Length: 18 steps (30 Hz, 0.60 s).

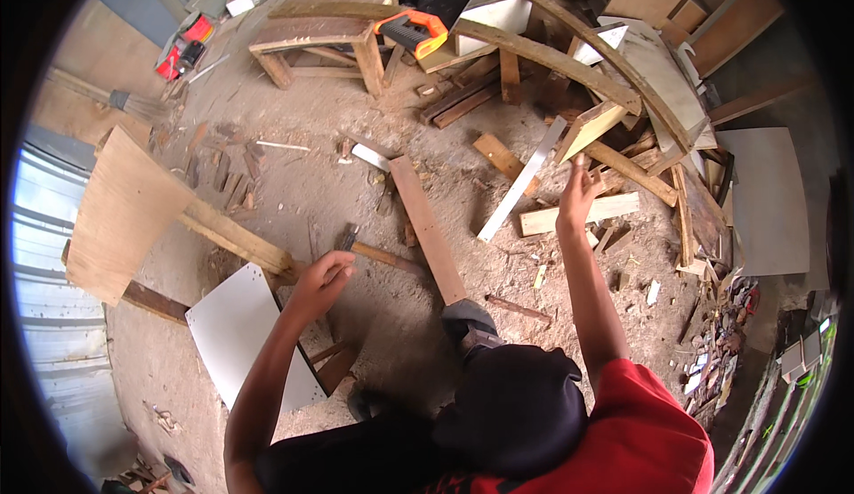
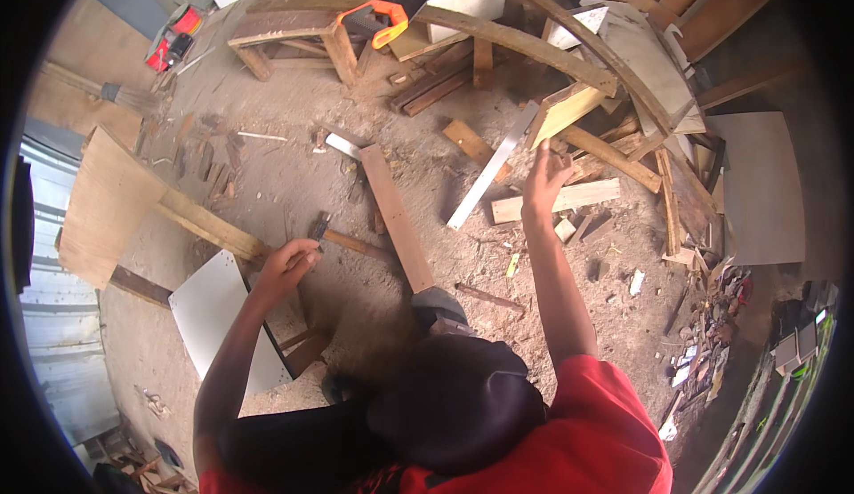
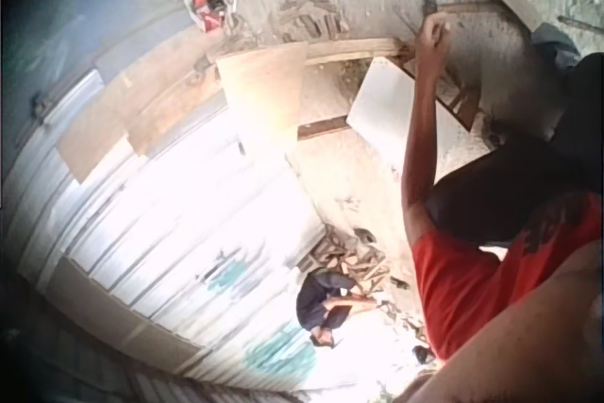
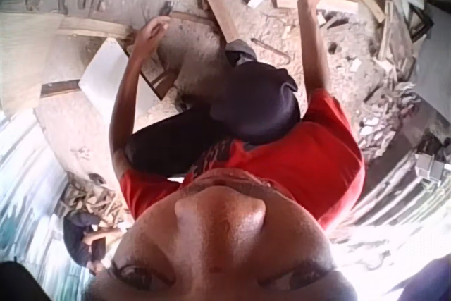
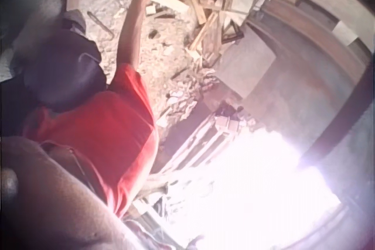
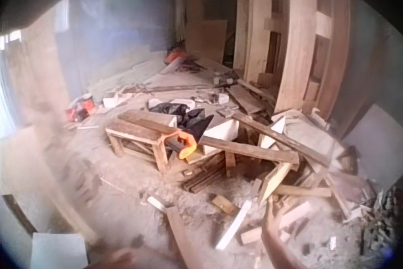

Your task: The person assembles a small wooden structure by hand, using a hammer to drive nails into wooden pieces. They pick up various wooden planks and a white board, aligning them and securing them together. The person works on the floor in a cluttered workshop environment.

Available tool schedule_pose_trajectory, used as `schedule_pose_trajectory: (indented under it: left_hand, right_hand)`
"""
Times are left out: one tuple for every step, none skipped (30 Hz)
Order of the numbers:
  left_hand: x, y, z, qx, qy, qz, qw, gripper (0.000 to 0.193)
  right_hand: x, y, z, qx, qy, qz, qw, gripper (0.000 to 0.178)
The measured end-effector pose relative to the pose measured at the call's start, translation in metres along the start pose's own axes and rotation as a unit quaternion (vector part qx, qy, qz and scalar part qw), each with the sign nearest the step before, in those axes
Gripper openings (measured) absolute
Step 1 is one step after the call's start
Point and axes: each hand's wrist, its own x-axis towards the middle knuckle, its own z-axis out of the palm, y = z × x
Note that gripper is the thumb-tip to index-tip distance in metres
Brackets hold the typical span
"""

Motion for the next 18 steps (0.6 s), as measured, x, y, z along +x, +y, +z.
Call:
schedule_pose_trajectory:
  left_hand:
    - [0.001,0.001,0.001,-0.011,-0.001,0.002,1.0,0.03]
    - [0.003,0.002,0.001,-0.01,-0.001,0.005,1.0,0.029]
    - [0.004,0.003,0.001,-0.008,-0.001,0.007,1.0,0.029]
    - [0.007,0.005,0.002,-0.007,-0.002,0.012,1.0,0.028]
    - [0.009,0.006,0.003,-0.001,-0.001,0.015,1.0,0.028]
    - [0.008,0.006,0.002,0.007,0.003,0.016,1.0,0.028]
    - [0.011,0.009,0.006,0.011,0.002,0.02,1.0,0.028]
    - [0.013,0.013,0.009,-0.012,-0.002,0.011,1.0,0.029]
    - [0.013,0.013,0.009,0.005,-0.001,0.011,1.0,0.03]
    - [0.009,0.012,0.003,0.026,0.005,0.008,1.0,0.03]
    - [0.005,0.011,-0.003,0.046,0.011,0.004,0.999,0.03]
    - [0.013,0.008,0.004,0.044,0.001,0.014,0.999,0.032]
    - [0.019,0.008,0.011,0.03,-0.011,0.019,0.999,0.032]
    - [0.019,0.012,0.013,0.02,-0.017,0.019,0.999,0.032]
    - [0.017,0.015,0.013,0.012,-0.022,0.018,1.0,0.033]
    - [0.014,0.013,0.009,0.027,-0.019,0.015,0.999,0.033]
    - [0.012,0.009,0.004,0.042,-0.017,0.013,0.999,0.033]
    - [0.015,0.008,0.006,0.052,-0.024,0.015,0.998,0.033]
  right_hand:
    - [0.016,-0.013,-0.001,0.044,0.002,-0.014,0.999,0.11]
    - [0.029,-0.026,-0.002,0.028,0.003,-0.011,1.0,0.113]
    - [0.04,-0.043,-0.001,0.012,0.004,-0.008,1.0,0.116]
    - [0.058,-0.053,0.001,-0.027,0.011,-0.009,1.0,0.117]
    - [0.074,-0.064,0.004,-0.065,0.019,-0.01,0.998,0.118]
    - [0.083,-0.075,0.009,-0.036,-0.03,-0.003,0.999,0.119]
    - [0.101,-0.079,0.011,-0.039,-0.021,0.073,0.996,0.108]
    - [0.116,-0.083,0.009,-0.014,-0.077,0.101,0.992,0.095]
    - [0.125,-0.085,0.01,0.012,-0.135,0.132,0.982,0.082]
    - [0.121,-0.087,0.022,-0.004,-0.135,0.156,0.978,0.071]
    - [0.119,-0.09,0.032,-0.02,-0.136,0.18,0.974,0.059]
    - [0.144,-0.075,0.023,-0.029,-0.144,0.148,0.978,0.05]
    - [0.155,-0.063,0.019,-0.059,-0.108,0.122,0.985,0.046]
    - [0.157,-0.055,0.016,-0.049,-0.116,0.095,0.987,0.044]
    - [0.155,-0.049,0.017,-0.036,-0.126,0.071,0.989,0.042]
    - [0.133,-0.06,0.028,-0.034,-0.07,0.099,0.992,0.039]
    - [0.134,-0.054,0.035,-0.021,-0.106,0.104,0.989,0.047]
    - [0.135,-0.053,0.036,-0.006,-0.093,0.111,0.989,0.057]
